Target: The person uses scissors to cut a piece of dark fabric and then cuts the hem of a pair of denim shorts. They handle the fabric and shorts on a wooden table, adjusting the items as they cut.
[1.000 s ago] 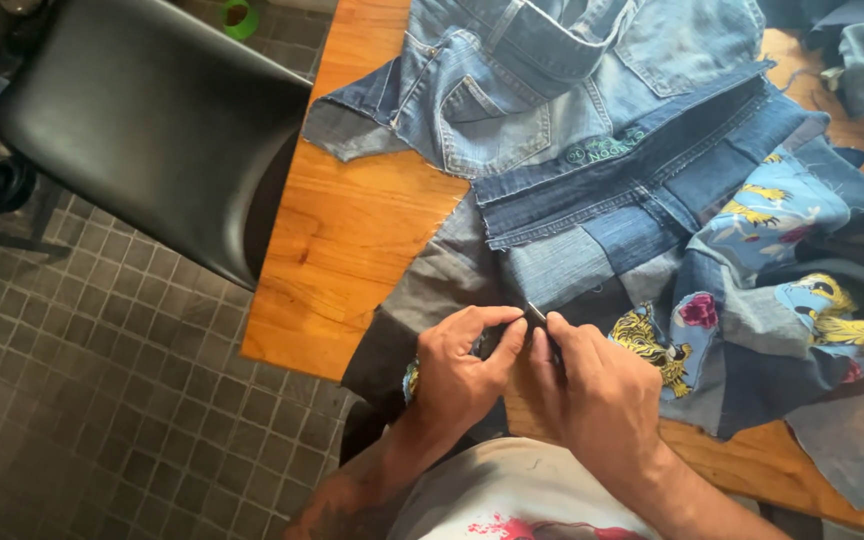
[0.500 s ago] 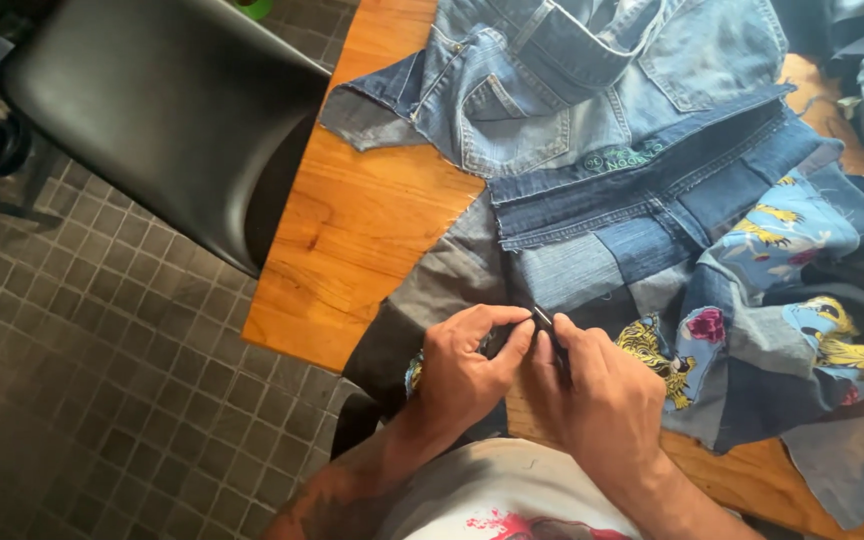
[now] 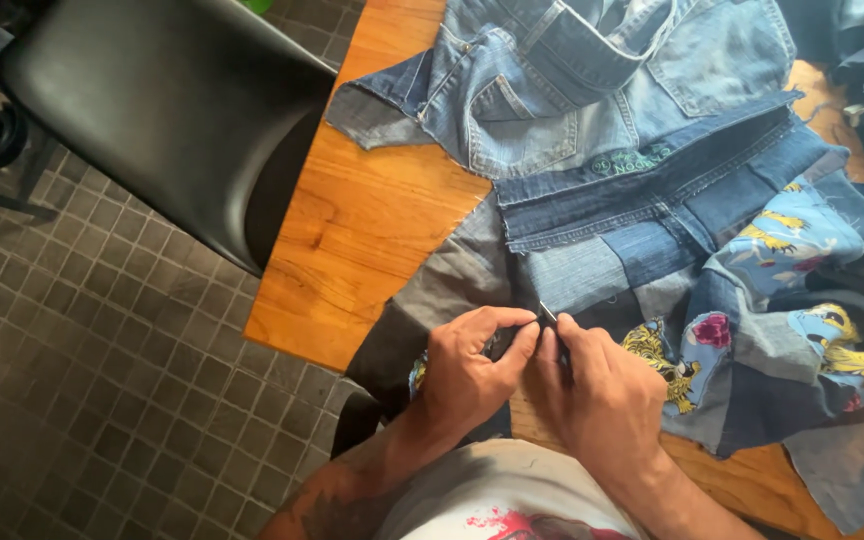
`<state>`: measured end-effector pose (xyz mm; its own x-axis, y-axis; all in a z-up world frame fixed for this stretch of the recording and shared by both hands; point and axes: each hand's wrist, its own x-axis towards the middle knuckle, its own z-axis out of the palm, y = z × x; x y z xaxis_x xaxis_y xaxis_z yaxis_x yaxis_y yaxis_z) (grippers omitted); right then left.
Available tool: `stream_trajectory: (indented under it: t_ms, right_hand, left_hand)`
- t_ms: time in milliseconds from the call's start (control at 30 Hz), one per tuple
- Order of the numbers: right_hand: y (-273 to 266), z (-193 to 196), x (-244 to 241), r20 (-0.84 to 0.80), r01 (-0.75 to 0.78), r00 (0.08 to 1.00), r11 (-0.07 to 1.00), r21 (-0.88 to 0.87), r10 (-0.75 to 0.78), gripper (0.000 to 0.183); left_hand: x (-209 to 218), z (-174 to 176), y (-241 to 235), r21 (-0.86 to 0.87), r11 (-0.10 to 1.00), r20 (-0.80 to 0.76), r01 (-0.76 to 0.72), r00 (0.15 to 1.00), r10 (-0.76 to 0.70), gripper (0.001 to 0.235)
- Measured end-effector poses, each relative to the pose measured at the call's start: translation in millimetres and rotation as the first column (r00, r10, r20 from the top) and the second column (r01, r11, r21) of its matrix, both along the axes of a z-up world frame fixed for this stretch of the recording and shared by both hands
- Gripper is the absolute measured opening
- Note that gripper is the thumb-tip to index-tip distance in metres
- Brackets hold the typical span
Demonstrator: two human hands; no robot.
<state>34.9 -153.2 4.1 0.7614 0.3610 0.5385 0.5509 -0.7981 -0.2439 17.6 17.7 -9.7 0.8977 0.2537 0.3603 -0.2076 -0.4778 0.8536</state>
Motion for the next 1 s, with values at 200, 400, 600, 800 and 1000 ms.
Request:
stream_trajectory:
  t_ms: [200, 400, 600, 800, 1000]
  right_hand:
    - [-2.9, 7.7, -6.5, -0.021, 0.013, 1.000, 1.000, -0.027, -0.014, 0.020]
    - [4.1, 7.4, -2.0, -0.020, 0.035, 0.999, 0.999, -0.013, -0.035, 0.019]
    - [7.3, 0.2, 1.8, -0.013, 0.049, 0.999, 0.998, -0.041, -0.049, 0.020]
    - [5.3, 5.6, 0.0, -0.026, 0.034, 0.999, 0.999, -0.027, -0.035, 0.020]
    - [5.1, 0.9, -0.9, -0.055, 0.037, 0.998, 0.999, 0.000, -0.037, 0.031]
  left_hand:
    - [0.6, 3.0, 0.8, -0.033, 0.999, -0.016, -0.006, 1.000, 0.005, 0.007]
    - [0.0, 2.1, 1.8, -0.017, 1.000, -0.028, -0.005, 1.000, 0.005, 0.007]
    - [-0.4, 7.1, 1.7, -0.031, 0.999, -0.019, -0.013, 1.000, 0.013, 0.005]
    - [-1.8, 7.8, 1.5, -0.058, 0.998, -0.051, -0.032, 0.998, 0.029, 0.008]
    - [-2.4, 7.6, 2.9, -0.081, 0.997, -0.050, -0.018, 0.999, 0.014, 0.007]
